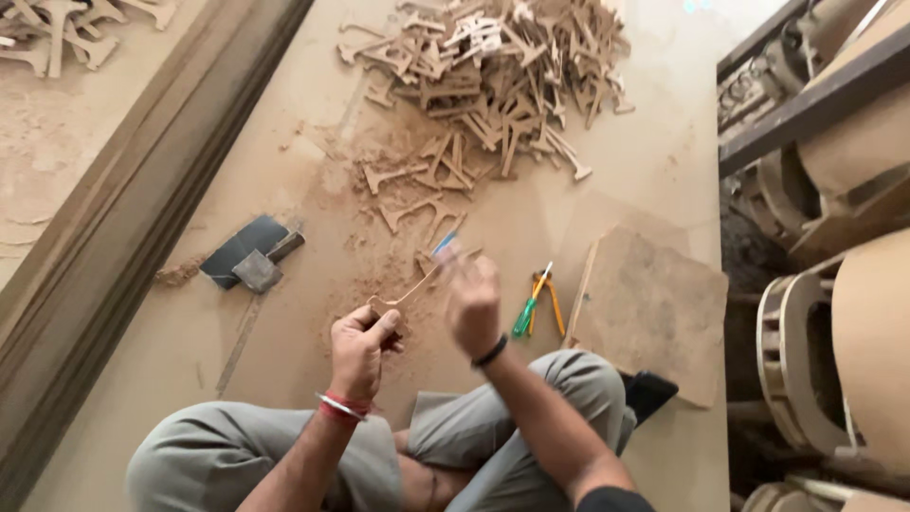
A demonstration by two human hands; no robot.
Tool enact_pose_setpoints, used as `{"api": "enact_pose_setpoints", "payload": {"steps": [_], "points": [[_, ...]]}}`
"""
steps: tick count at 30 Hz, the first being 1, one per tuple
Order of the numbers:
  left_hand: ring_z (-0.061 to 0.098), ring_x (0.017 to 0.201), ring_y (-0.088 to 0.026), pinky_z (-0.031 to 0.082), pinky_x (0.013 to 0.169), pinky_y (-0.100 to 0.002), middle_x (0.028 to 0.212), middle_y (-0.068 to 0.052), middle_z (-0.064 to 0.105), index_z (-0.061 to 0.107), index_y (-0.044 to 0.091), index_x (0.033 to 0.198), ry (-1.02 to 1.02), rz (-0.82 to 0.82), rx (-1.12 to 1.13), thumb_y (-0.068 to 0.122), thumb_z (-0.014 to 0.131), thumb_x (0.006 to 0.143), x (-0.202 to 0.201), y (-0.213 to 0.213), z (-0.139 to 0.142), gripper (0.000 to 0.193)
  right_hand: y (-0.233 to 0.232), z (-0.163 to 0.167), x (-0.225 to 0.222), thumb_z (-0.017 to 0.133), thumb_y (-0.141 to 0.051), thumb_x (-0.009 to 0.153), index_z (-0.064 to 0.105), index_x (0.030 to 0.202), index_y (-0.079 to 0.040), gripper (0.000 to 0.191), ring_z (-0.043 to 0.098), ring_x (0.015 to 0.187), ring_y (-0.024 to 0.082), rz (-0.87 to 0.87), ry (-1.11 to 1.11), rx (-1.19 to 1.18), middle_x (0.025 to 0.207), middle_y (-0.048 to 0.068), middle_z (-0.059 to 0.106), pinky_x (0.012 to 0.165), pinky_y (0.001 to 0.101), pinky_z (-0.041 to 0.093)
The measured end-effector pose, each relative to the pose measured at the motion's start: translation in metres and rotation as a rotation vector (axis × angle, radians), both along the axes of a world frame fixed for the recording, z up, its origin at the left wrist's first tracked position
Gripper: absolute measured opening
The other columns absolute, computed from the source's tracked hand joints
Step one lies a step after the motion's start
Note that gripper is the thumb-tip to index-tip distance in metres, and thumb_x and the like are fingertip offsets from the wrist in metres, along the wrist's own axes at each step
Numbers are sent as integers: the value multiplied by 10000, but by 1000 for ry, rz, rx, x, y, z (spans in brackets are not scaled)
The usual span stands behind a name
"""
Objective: The person sits on the floor and sands small wooden pieces one by one using a sanding block. They pick up each piece from a pile, smooth the edges, and place the finished piece back onto the pile.
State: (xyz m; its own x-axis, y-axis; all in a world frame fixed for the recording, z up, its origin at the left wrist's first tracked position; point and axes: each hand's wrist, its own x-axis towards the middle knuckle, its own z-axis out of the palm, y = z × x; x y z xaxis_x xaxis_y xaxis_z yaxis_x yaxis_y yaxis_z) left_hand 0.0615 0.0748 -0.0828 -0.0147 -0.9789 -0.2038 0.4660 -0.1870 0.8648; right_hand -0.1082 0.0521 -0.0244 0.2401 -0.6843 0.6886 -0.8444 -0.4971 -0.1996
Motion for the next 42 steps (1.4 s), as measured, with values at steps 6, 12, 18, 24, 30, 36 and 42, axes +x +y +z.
{"api": "enact_pose_setpoints", "payload": {"steps": [6, 12, 18, 24, 30, 36, 42], "points": [[611, 587, -125, 502, 560, -267, 731, -55, 684, 685, 6, 854, 179, -33, 57, 95, 705, 961, 2, -4, -6, 140, 1, -3, 2, 567, 45, 880, 708, 1220, 2, 371, 656, 1117, 322, 65, -53, 6, 1296, 170, 709, 1012, 449, 457], [602, 609, -125, 471, 531, -266, 742, -24, 659, 704, 42, 951, 323, -59, 240, 128, 657, 967, 4, -9, -4, 99, 3, -8, 3, 583, 37, 874, 746, 1213, -12, 379, 638, 1036, 316, 136, -6, -52, 1292, 171, 707, 1046, 450, 465], [624, 631, -132, 453, 527, -256, 757, -34, 675, 655, 44, 931, 366, -139, 300, 122, 650, 969, 10, -7, -8, 87, -3, -12, -5, 571, 37, 903, 734, 1237, 16, 372, 648, 1147, 377, -37, -111, -71, 1326, 178, 689, 1082, 471, 466], [590, 573, -114, 438, 506, -243, 736, -47, 695, 716, 27, 938, 212, -59, 143, 119, 672, 949, 4, -4, -4, 102, 2, -14, 1, 572, 50, 846, 703, 1225, 39, 401, 658, 1146, 373, 149, 21, -120, 1305, 216, 671, 1080, 522, 457], [548, 569, -71, 440, 505, -230, 716, -45, 683, 728, 11, 854, -175, 20, -88, 74, 682, 952, 2, 2, 6, 125, 4, -15, 5, 570, 77, 843, 674, 1229, 24, 403, 640, 1127, 391, 43, -154, 9, 1300, 179, 667, 1063, 467, 498], [566, 576, -72, 461, 507, -234, 708, -40, 685, 696, 10, 813, -138, -36, -90, 72, 672, 955, 0, 3, 5, 157, 13, -19, 9, 602, 63, 829, 673, 1310, 3, 491, 654, 1125, 360, 74, -103, 27, 1372, 177, 662, 1076, 492, 457], [568, 542, -105, 460, 506, -256, 686, -62, 698, 681, 13, 769, 23, -84, 15, 111, 674, 955, 1, -1, -5, 211, 12, -18, 0, 582, 35, 843, 673, 1309, -7, 477, 620, 1090, 358, 213, -50, 49, 1375, 186, 648, 1105, 499, 424]]}}
